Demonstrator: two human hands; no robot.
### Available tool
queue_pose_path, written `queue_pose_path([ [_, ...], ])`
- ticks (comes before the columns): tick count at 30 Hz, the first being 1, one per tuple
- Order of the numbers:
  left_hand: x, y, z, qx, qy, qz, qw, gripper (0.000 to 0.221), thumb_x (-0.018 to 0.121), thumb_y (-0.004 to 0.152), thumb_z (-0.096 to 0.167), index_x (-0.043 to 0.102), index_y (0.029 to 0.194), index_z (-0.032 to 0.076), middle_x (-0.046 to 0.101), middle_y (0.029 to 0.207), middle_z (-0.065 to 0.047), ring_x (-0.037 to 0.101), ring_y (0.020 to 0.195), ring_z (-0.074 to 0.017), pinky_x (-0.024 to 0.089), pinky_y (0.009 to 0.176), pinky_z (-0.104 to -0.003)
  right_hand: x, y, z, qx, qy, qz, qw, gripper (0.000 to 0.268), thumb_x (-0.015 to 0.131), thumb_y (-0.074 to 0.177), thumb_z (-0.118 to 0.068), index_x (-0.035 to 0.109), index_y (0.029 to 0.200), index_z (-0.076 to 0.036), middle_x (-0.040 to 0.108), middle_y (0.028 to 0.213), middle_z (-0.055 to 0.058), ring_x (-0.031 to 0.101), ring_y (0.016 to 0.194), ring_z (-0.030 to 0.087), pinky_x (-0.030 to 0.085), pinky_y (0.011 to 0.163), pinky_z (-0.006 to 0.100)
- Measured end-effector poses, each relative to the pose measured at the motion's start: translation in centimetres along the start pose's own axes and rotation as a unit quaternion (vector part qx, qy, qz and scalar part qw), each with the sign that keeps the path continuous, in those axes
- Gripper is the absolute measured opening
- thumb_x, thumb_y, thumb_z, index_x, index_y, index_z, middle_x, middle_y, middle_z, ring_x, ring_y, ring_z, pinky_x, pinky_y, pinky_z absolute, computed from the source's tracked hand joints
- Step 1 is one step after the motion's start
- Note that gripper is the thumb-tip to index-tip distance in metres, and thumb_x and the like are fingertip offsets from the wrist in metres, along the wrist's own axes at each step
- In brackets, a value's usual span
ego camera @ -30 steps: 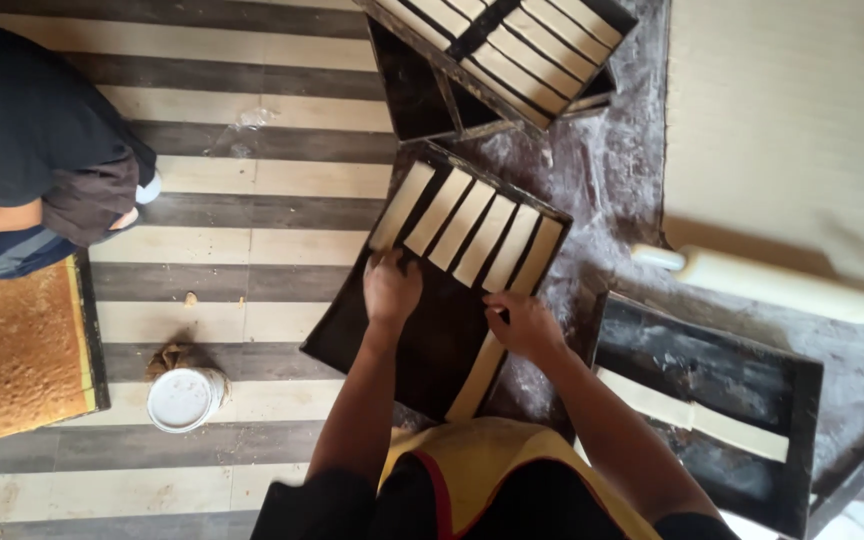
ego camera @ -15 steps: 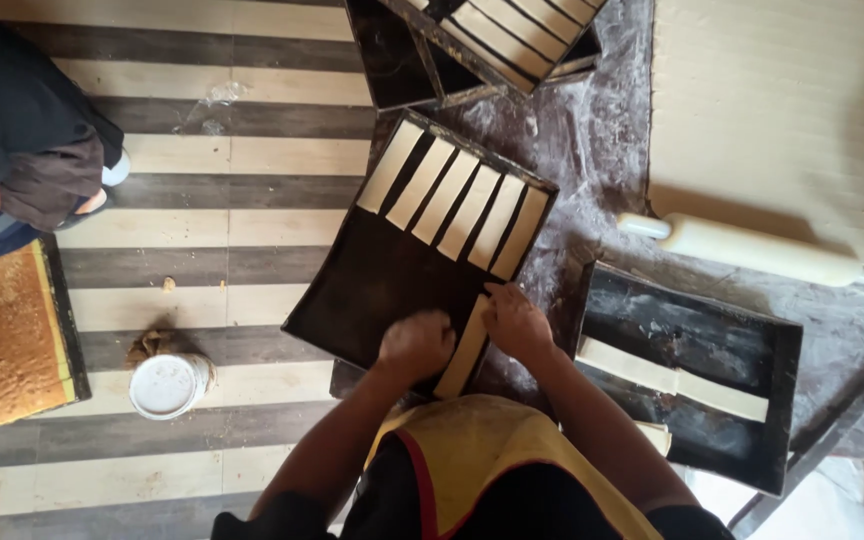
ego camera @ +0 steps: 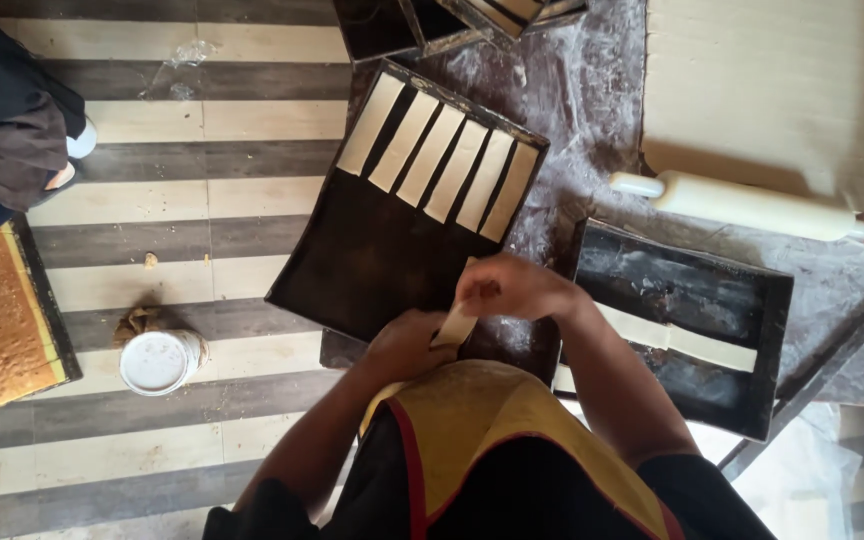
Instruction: The person picks up strips of dough from a floured work table and arranges them in rows inside dark baking trays, filling one tray after another. Other workers nearby roll out and cut dough sheets while the person continues transferring dough pieces into the trays.
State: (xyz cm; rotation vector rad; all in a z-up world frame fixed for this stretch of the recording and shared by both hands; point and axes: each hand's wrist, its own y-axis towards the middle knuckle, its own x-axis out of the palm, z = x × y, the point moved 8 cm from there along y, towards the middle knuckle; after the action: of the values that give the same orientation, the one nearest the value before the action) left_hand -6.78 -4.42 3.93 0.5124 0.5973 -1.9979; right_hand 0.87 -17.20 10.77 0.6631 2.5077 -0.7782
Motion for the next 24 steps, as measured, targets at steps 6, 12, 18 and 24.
queue_pose_path([
  [6, -1.0, -0.3, -1.0, -0.123, -0.046, -0.144, 0.981, 0.051, 0.077, 0.084, 0.038, 0.064, 0.126, 0.012, 0.073, 0.114, -0.017, 0.07, 0.11, -0.0331, 0.055, 0.095, -0.046, 0.6, 1.1, 6.1, 0.124, 0.182, 0.106, 0.97, 0.04, 0.068, 0.093, -0.038, 0.07, 0.12, -0.008, 0.076, 0.105, 0.003, 0.075, 0.098, 0.024, 0.062, 0.085, 0.04],
  [12, -2.9, 1.5, -2.0, -0.248, 0.132, -0.027, 0.959, 0.052, 0.074, 0.089, 0.04, 0.057, 0.122, 0.005, 0.06, 0.122, -0.021, 0.063, 0.116, -0.037, 0.056, 0.091, -0.049, 1.7, 0.6, 7.1, 0.308, -0.136, 0.159, 0.928, 0.035, 0.059, 0.097, -0.025, 0.068, 0.13, -0.02, 0.066, 0.124, 0.011, 0.067, 0.114, 0.035, 0.053, 0.094, 0.053],
  [18, -0.3, 2.9, -0.8, -0.219, 0.102, -0.039, 0.97, 0.057, 0.074, 0.089, 0.032, 0.048, 0.135, 0.008, 0.055, 0.127, -0.018, 0.064, 0.115, -0.0361, 0.058, 0.089, -0.047, 2.3, 0.7, 7.6, 0.27, -0.195, 0.205, 0.92, 0.028, 0.064, 0.092, -0.03, 0.068, 0.115, -0.015, 0.066, 0.119, 0.01, 0.068, 0.104, 0.034, 0.055, 0.085, 0.051],
  [24, 0.8, 1.3, -1.4, -0.192, 0.1, -0.02, 0.976, 0.074, 0.075, 0.087, 0.033, 0.041, 0.147, 0.009, 0.056, 0.124, -0.017, 0.066, 0.111, -0.035, 0.059, 0.086, -0.046, 2.4, 0.1, 8.7, 0.231, -0.192, 0.246, 0.922, 0.02, 0.067, 0.093, -0.032, 0.068, 0.105, -0.015, 0.07, 0.11, 0.006, 0.071, 0.098, 0.031, 0.057, 0.082, 0.047],
])
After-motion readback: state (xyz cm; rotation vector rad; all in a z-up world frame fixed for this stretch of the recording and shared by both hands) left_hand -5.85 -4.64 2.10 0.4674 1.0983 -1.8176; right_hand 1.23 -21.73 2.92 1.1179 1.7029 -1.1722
